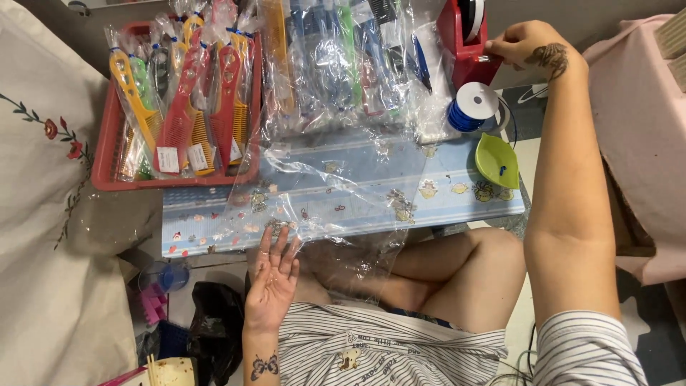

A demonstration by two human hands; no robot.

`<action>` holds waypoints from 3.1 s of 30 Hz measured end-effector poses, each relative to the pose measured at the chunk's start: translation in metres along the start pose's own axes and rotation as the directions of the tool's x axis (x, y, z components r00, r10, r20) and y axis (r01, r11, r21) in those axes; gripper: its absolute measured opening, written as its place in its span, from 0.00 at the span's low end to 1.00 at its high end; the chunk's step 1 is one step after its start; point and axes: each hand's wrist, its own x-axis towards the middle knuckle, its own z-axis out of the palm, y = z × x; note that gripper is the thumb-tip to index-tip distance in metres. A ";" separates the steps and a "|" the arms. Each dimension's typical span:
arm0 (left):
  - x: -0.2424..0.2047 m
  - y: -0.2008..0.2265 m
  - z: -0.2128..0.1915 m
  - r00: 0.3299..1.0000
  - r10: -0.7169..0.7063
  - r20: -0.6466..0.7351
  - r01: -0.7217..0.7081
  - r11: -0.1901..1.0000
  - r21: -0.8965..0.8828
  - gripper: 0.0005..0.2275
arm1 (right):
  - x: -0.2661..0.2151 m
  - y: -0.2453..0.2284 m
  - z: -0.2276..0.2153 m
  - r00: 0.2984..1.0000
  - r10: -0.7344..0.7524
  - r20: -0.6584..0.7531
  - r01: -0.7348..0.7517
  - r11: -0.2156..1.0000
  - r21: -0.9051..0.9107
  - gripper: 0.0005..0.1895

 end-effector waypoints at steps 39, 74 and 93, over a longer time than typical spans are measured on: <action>-0.012 -0.006 0.006 1.000 -0.011 -0.008 0.011 1.000 0.006 0.19 | -0.035 0.027 0.051 0.988 -0.022 -0.153 0.103 0.832 0.545 0.17; 0.000 0.001 0.006 0.990 -0.007 0.138 0.022 0.994 -0.107 0.21 | -0.009 0.081 0.057 0.918 -0.391 -0.069 0.378 0.806 0.456 0.09; 0.003 0.001 0.010 0.995 0.049 0.084 -0.073 0.947 0.312 0.28 | -0.036 0.046 0.064 0.905 -0.425 0.013 0.379 0.821 0.426 0.16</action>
